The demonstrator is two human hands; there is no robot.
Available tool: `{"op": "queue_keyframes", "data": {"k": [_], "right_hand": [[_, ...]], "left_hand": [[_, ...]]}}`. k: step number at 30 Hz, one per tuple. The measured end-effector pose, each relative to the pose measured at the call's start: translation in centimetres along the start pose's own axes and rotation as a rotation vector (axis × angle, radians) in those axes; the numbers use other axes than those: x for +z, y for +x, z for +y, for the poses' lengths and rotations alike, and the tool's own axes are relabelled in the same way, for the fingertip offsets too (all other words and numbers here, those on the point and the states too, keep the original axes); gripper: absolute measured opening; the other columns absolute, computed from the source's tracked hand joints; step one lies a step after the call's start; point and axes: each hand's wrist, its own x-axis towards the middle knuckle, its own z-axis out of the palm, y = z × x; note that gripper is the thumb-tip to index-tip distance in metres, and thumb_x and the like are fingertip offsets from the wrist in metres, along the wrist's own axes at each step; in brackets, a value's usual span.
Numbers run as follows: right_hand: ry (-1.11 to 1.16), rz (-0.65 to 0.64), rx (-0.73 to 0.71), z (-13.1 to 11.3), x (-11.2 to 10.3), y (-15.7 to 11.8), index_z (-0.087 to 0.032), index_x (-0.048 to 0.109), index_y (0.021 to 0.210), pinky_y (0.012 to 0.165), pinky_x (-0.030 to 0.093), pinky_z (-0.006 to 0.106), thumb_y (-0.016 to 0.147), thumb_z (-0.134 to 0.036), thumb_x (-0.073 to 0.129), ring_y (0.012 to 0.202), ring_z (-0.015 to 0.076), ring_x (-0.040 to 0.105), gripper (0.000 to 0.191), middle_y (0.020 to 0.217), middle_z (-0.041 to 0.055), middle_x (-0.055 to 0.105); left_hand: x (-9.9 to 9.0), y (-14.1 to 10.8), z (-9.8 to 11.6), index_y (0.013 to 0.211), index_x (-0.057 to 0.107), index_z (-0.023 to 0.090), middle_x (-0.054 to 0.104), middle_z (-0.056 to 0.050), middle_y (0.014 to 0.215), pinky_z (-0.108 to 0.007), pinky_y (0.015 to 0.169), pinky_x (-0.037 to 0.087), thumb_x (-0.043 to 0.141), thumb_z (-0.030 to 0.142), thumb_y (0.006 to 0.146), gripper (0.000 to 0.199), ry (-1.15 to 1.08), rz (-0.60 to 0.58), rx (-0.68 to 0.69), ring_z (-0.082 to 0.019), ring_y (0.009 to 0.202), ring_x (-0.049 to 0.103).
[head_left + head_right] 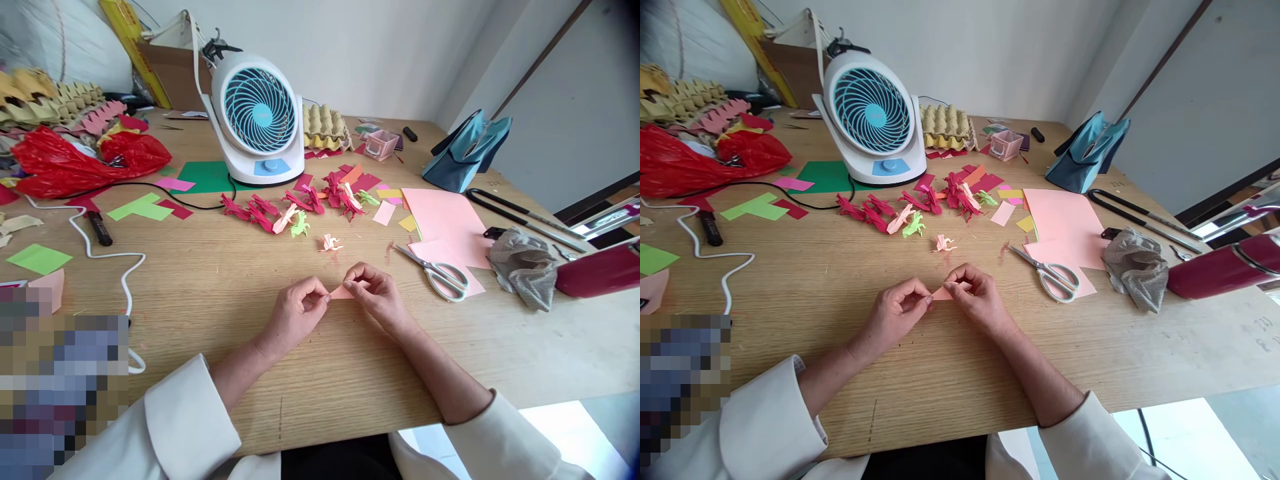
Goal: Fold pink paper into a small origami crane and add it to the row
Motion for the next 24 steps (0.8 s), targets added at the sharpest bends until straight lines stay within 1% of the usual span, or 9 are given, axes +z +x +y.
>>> {"op": "queue_keyframes", "data": {"k": [3,6,8,11,13,16,19,22,24], "right_hand": [[-0.119,0.004,-0.087,-0.1,-0.27,0.1,-0.018,0.06,0.08,0.06,0.038,0.024,0.087,-0.034,0.066,0.065,0.0113,0.048,0.018,0.075,-0.0006,0.055],[-0.248,-0.004,-0.175,-0.44,-0.21,0.01,-0.018,0.062,0.08,0.068,0.043,0.026,0.088,-0.025,0.062,0.073,0.013,0.053,0.011,0.08,0.0011,0.057],[-0.282,-0.041,-0.224,-0.56,-0.02,-0.12,-0.018,0.064,0.08,0.071,0.046,0.026,0.087,-0.022,0.062,0.077,0.014,0.056,0.008,0.083,0.0022,0.058],[-0.28,-0.103,-0.238,-0.35,0.26,-0.28,-0.019,0.065,0.082,0.073,0.05,0.027,0.087,-0.019,0.062,0.081,0.0147,0.058,0.005,0.088,0.0033,0.058],[-0.298,-0.119,-0.231,-0.1,0.35,-0.32,-0.019,0.065,0.083,0.074,0.051,0.027,0.087,-0.019,0.062,0.081,0.0148,0.059,0.005,0.089,0.0034,0.058],[-0.301,-0.108,-0.252,-0.01,0.38,-0.3,-0.019,0.064,0.083,0.073,0.051,0.027,0.087,-0.016,0.061,0.082,0.0153,0.058,0.006,0.087,0.0034,0.059],[-0.289,-0.092,-0.276,-0.22,0.4,-0.26,-0.019,0.064,0.082,0.072,0.052,0.026,0.087,-0.015,0.062,0.083,0.0157,0.058,0.006,0.086,0.0034,0.059],[-0.285,-0.085,-0.287,-0.36,0.41,-0.21,-0.019,0.064,0.082,0.072,0.052,0.027,0.088,-0.019,0.063,0.083,0.0159,0.057,0.006,0.086,0.0034,0.058],[-0.284,-0.085,-0.294,-0.33,0.4,-0.19,-0.019,0.064,0.081,0.072,0.053,0.027,0.088,-0.022,0.064,0.083,0.0158,0.057,0.007,0.086,0.0035,0.058]], "left_hand": [[-0.15,0.12,-0.31,0.074,0.058,0.017,0.06,0.001,0.07,-0.02,0.063,0.047,0.056,0.018,0.086,0.013,0.016,0.033,0.02,-0.011,0.066,0.057],[-0.45,0.26,-0.54,0.076,0.059,0.017,0.061,0.001,0.071,-0.02,0.062,0.047,0.056,0.018,0.088,0.012,0.036,0.053,0.059,-0.01,0.065,0.057],[-0.63,0.27,-0.56,0.077,0.059,0.018,0.061,0.002,0.073,-0.019,0.062,0.046,0.057,0.017,0.088,0.011,0.073,0.055,0.115,-0.01,0.066,0.057],[-0.77,0.2,-0.4,0.078,0.06,0.018,0.061,0.002,0.073,-0.02,0.067,0.045,0.057,0.016,0.088,0.011,0.142,0.023,0.191,-0.01,0.067,0.057],[-0.77,0.18,-0.32,0.078,0.06,0.018,0.062,0.002,0.072,-0.02,0.066,0.045,0.057,0.016,0.087,0.01,0.148,0.014,0.183,-0.009,0.065,0.057],[-0.7,0.25,-0.41,0.079,0.062,0.018,0.063,0.003,0.071,-0.019,0.062,0.045,0.06,0.02,0.087,0.008,0.114,0.014,0.113,-0.01,0.063,0.057],[-0.66,0.36,-0.63,0.08,0.064,0.018,0.064,0.002,0.071,-0.02,0.062,0.046,0.062,0.025,0.087,0.01,0.072,0.009,0.053,-0.01,0.064,0.059],[-0.7,0.39,-0.71,0.081,0.065,0.019,0.065,0.002,0.071,-0.02,0.063,0.047,0.062,0.026,0.088,0.011,0.049,0.004,0.036,-0.011,0.065,0.06],[-0.75,0.33,-0.64,0.08,0.064,0.018,0.066,0.002,0.071,-0.02,0.063,0.048,0.062,0.025,0.088,0.011,0.071,0.013,0.061,-0.01,0.064,0.06]]}}
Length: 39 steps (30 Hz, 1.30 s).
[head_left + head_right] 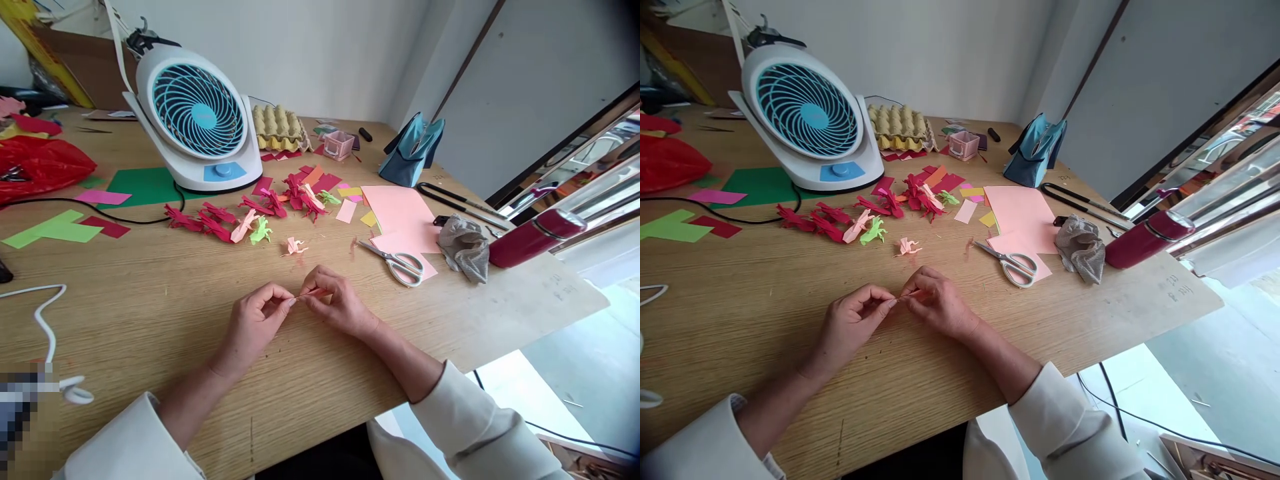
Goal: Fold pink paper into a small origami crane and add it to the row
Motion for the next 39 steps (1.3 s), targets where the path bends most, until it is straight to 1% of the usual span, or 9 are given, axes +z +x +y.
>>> {"op": "queue_keyframes", "data": {"k": [9,12,16,19,21,24,29,35,39], "right_hand": [[0.006,0.035,-0.027,0.3,0.0,-0.1,-0.019,0.067,0.082,0.072,0.052,0.028,0.089,-0.032,0.066,0.082,0.0156,0.058,0.015,0.087,0.0042,0.058],[0.015,0.057,-0.02,0.4,-0.2,0.0,-0.02,0.069,0.089,0.082,0.051,0.032,0.088,-0.036,0.067,0.093,0.0182,0.06,0.016,0.096,0.0062,0.061],[0.162,0.129,0.2,0.5,-0.5,0.2,-0.023,0.059,0.116,0.089,0.049,0.034,0.089,-0.046,0.063,0.108,0.0203,0.058,0.036,0.12,0.009,0.061],[0.226,0.129,0.365,0.4,-0.7,0.3,-0.022,0.053,0.122,0.077,0.049,0.031,0.092,-0.052,0.055,0.089,0.017,0.061,0.043,0.102,0.0057,0.065],[0.202,0.104,0.401,0.3,-0.7,0.4,-0.021,0.052,0.121,0.07,0.046,0.029,0.093,-0.053,0.053,0.075,0.015,0.058,0.043,0.082,0.0003,0.062],[0.287,0.072,0.408,0.3,-0.6,0.5,-0.02,0.052,0.118,0.061,0.039,0.025,0.089,-0.051,0.058,0.063,0.0123,0.05,0.043,0.069,-0.0046,0.053],[0.444,0.103,0.376,0.8,-0.1,0.6,-0.021,0.052,0.108,0.054,0.033,0.023,0.081,-0.049,0.068,0.057,0.0103,0.043,0.043,0.068,-0.0058,0.048],[0.395,0.077,0.298,1.1,0.5,0.4,-0.023,0.05,0.104,0.057,0.04,0.025,0.081,-0.047,0.068,0.064,0.0134,0.05,0.037,0.073,-0.0031,0.053],[0.33,0.035,0.269,1.0,0.6,0.1,-0.022,0.053,0.107,0.062,0.042,0.026,0.086,-0.039,0.064,0.069,0.0137,0.052,0.029,0.078,-0.0013,0.054]], "left_hand": [[-0.3,-0.1,0.3,0.081,0.064,0.019,0.071,0.001,0.08,-0.02,0.068,0.051,0.062,0.022,0.09,0.009,0.088,0.072,0.167,-0.011,0.07,0.064],[-0.6,0.1,0.5,0.084,0.063,0.019,0.072,-0.001,0.084,-0.023,0.073,0.052,0.059,0.018,0.091,0.008,0.158,0.084,0.262,-0.012,0.076,0.067],[-1.3,0.2,0.5,0.089,0.063,0.019,0.074,-0.003,0.09,-0.027,0.077,0.052,0.057,0.011,0.091,0.011,0.336,0.126,0.426,-0.015,0.083,0.068],[-1.8,0.3,0.5,0.093,0.064,0.02,0.075,-0.004,0.094,-0.03,0.079,0.053,0.057,0.008,0.089,0.014,0.472,0.15,0.538,-0.017,0.085,0.069],[-2.0,0.4,0.6,0.096,0.064,0.019,0.075,-0.005,0.096,-0.031,0.079,0.053,0.057,0.007,0.088,0.016,0.542,0.154,0.597,-0.017,0.084,0.069],[-2.0,0.3,0.8,0.097,0.064,0.019,0.075,-0.004,0.095,-0.03,0.079,0.053,0.058,0.007,0.088,0.016,0.587,0.139,0.65,-0.017,0.083,0.068],[-1.4,0.1,1.0,0.102,0.061,0.02,0.073,-0.004,0.099,-0.029,0.082,0.052,0.059,0.011,0.089,0.015,0.525,0.09,0.566,-0.016,0.087,0.067],[-0.4,-0.2,0.4,0.103,0.057,0.022,0.068,-0.001,0.089,-0.026,0.071,0.053,0.064,0.021,0.087,0.017,0.323,0.068,0.274,-0.014,0.075,0.064],[-0.2,-0.1,0.3,0.101,0.057,0.022,0.068,-0.001,0.091,-0.024,0.069,0.052,0.062,0.022,0.088,0.014,0.261,0.044,0.195,-0.013,0.075,0.064]]}}
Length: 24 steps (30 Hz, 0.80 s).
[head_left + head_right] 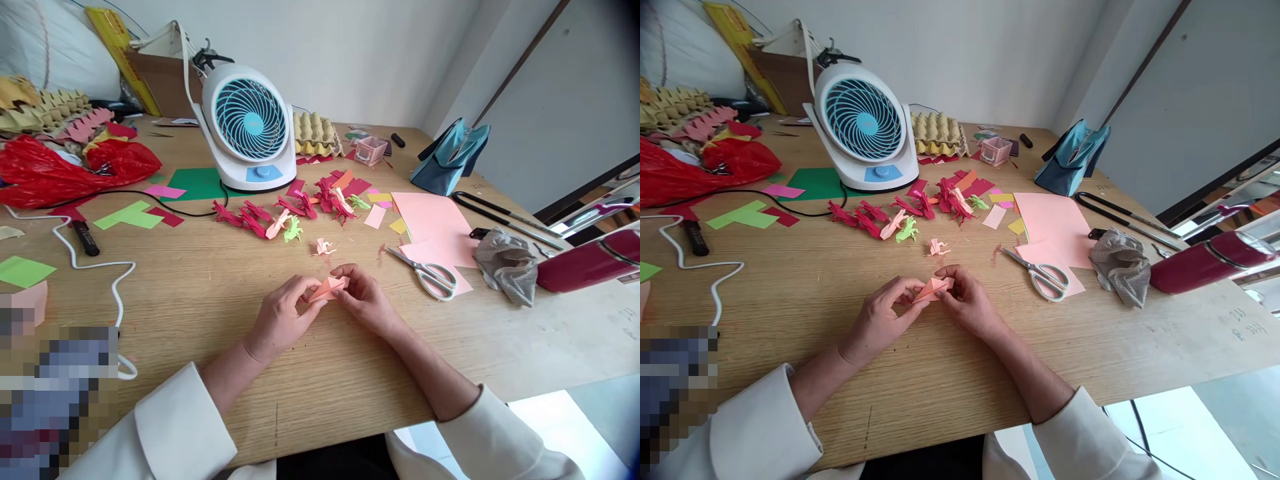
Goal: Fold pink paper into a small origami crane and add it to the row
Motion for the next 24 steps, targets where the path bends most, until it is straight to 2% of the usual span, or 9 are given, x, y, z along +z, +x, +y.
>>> {"op": "queue_keyframes", "data": {"k": [7,13,19,24], "right_hand": [[-0.163,-0.008,-0.013,-0.34,0.23,-0.35,-0.021,0.056,0.101,0.057,0.037,0.024,0.084,-0.027,0.062,0.065,0.0121,0.047,0.019,0.078,-0.0014,0.054],[-0.157,-0.012,-0.005,-0.26,0.44,-0.39,-0.02,0.056,0.097,0.053,0.034,0.024,0.084,-0.026,0.062,0.058,0.0105,0.044,0.016,0.073,-0.0029,0.052],[-0.184,-0.014,0.003,-0.1,0.43,-0.41,-0.02,0.054,0.094,0.051,0.036,0.024,0.085,-0.025,0.058,0.055,0.0103,0.048,0.01,0.069,-0.004,0.051],[-0.19,-0.001,-0.032,-0.12,0.44,-0.31,-0.021,0.054,0.089,0.052,0.036,0.024,0.085,-0.023,0.056,0.056,0.0112,0.049,0.004,0.068,-0.0034,0.052]], "left_hand": [[-0.38,0.15,0.13,0.098,0.059,0.022,0.068,-0.003,0.089,-0.028,0.077,0.049,0.056,0.019,0.091,0.008,0.136,-0.007,0.091,-0.017,0.084,0.063],[-0.31,-0.04,0.01,0.099,0.06,0.02,0.068,-0.003,0.089,-0.028,0.076,0.047,0.051,0.017,0.094,0.011,0.115,-0.006,0.067,-0.017,0.082,0.062],[-0.32,0.41,0.11,0.085,0.063,0.018,0.064,-0.004,0.081,-0.024,0.067,0.046,0.049,0.023,0.095,0.019,-0.082,0.035,-0.049,-0.014,0.075,0.059],[-0.06,0.66,0.19,0.082,0.063,0.018,0.067,-0.002,0.077,-0.021,0.063,0.047,0.055,0.031,0.092,0.019,-0.295,0.024,-0.242,-0.013,0.071,0.061]]}}
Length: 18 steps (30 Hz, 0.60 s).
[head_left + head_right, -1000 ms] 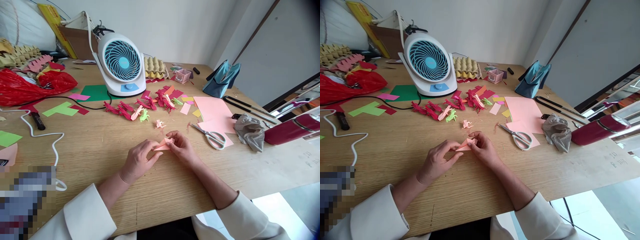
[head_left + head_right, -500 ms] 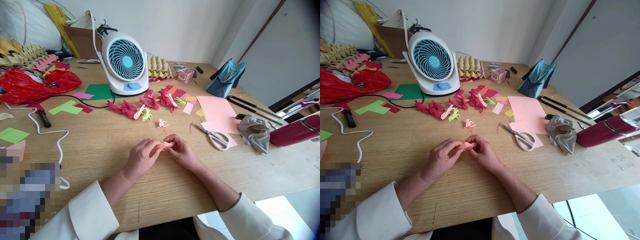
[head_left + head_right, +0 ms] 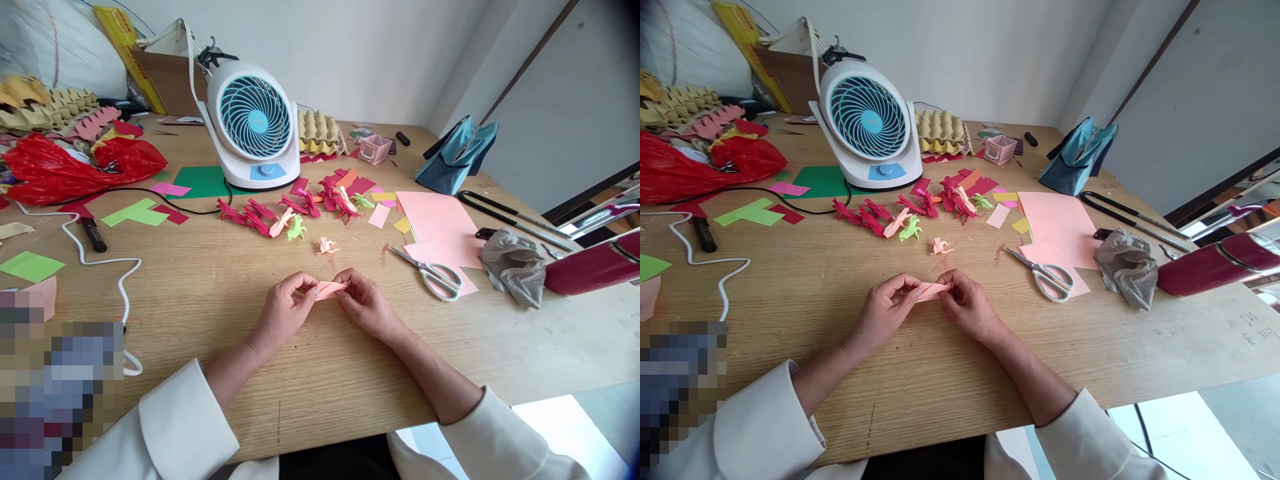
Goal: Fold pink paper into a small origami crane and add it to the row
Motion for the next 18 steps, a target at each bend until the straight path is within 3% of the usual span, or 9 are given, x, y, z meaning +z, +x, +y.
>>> {"op": "queue_keyframes", "data": {"k": [8,12,18], "right_hand": [[0.067,-0.002,-0.014,-0.55,-0.03,0.03,-0.02,0.057,0.091,0.053,0.039,0.025,0.085,-0.022,0.056,0.057,0.0118,0.051,0.006,0.072,-0.001,0.054],[0.106,-0.016,-0.019,-0.55,-0.04,-0.01,-0.019,0.06,0.093,0.054,0.041,0.025,0.089,-0.029,0.057,0.059,0.0116,0.051,0.011,0.079,0.0015,0.058],[0.096,-0.014,0.002,-0.24,-0.21,-0.05,-0.018,0.063,0.094,0.055,0.041,0.025,0.093,-0.041,0.056,0.059,0.0123,0.052,0.025,0.074,0.0013,0.058]], "left_hand": [[0.08,0.33,0.32,0.07,0.058,0.016,0.056,0.002,0.063,-0.02,0.055,0.045,0.06,0.038,0.086,0.028,-0.286,-0.115,-0.24,-0.01,0.059,0.051],[0.07,0.37,0.41,0.075,0.06,0.017,0.058,0.001,0.072,-0.023,0.055,0.053,0.063,0.043,0.082,0.028,-0.434,-0.152,-0.355,-0.012,0.066,0.056],[-0.2,0.18,0.48,0.098,0.06,0.016,0.064,-0.004,0.086,-0.023,0.055,0.054,0.063,0.055,0.082,0.042,-0.443,-0.197,-0.349,-0.016,0.075,0.06]]}}
